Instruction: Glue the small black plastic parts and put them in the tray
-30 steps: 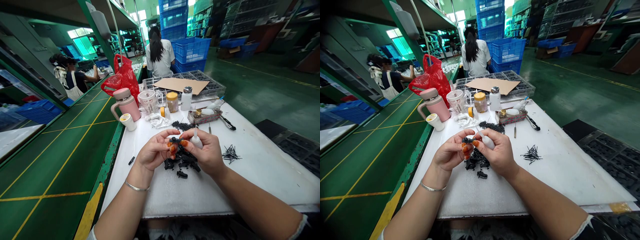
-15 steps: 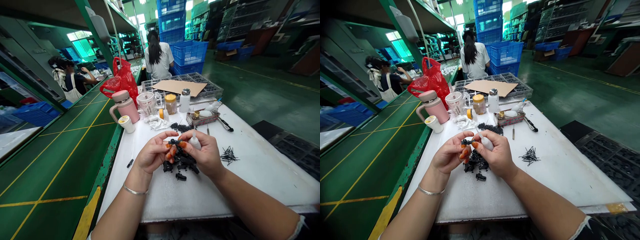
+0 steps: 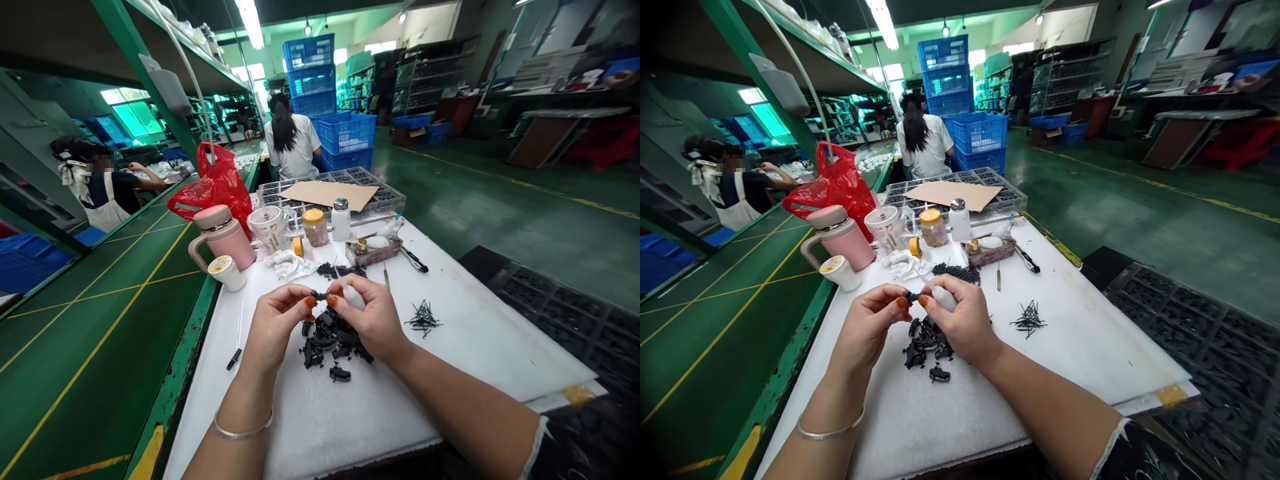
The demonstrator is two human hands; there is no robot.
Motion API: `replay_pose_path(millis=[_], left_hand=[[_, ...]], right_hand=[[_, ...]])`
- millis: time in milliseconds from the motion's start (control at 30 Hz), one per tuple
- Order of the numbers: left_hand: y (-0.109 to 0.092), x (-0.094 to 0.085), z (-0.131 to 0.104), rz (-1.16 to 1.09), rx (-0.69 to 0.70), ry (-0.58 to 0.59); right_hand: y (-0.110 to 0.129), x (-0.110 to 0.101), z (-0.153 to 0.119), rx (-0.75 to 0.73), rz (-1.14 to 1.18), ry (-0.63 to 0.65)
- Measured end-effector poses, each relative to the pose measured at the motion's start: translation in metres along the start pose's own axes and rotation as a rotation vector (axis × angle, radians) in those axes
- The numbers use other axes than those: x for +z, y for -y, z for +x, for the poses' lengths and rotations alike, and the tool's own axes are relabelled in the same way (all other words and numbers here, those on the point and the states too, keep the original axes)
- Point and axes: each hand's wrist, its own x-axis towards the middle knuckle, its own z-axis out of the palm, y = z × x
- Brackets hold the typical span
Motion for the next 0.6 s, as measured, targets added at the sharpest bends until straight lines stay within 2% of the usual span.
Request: replay_pose_path(millis=[167, 333, 467, 533, 600], left_hand=[[0.001, -0.005, 0.003, 0.14, 0.051, -0.051], [0.009, -0.011, 0.01, 0.498, 0.064, -0.096], [0.022, -0.012, 0.013, 0.739, 0.009, 0.064], [0.024, -0.013, 0.014, 0.793, -0.037, 0.16], [0.019, -0.018, 0.014, 0.79, -0.055, 0.193]], right_hand=[[-0.001, 0.0, 0.001, -0.036, -0.011, -0.012], [-0.005, -0.008, 0.008, 0.015, -0.011, -0.139], [-0.007, -0.012, 0.011, 0.021, -0.009, -0.172], [-0.007, -0.011, 0.01, 0.009, -0.012, -0.164], [-0.007, -0.01, 0.01, 0.004, -0.012, -0.157]])
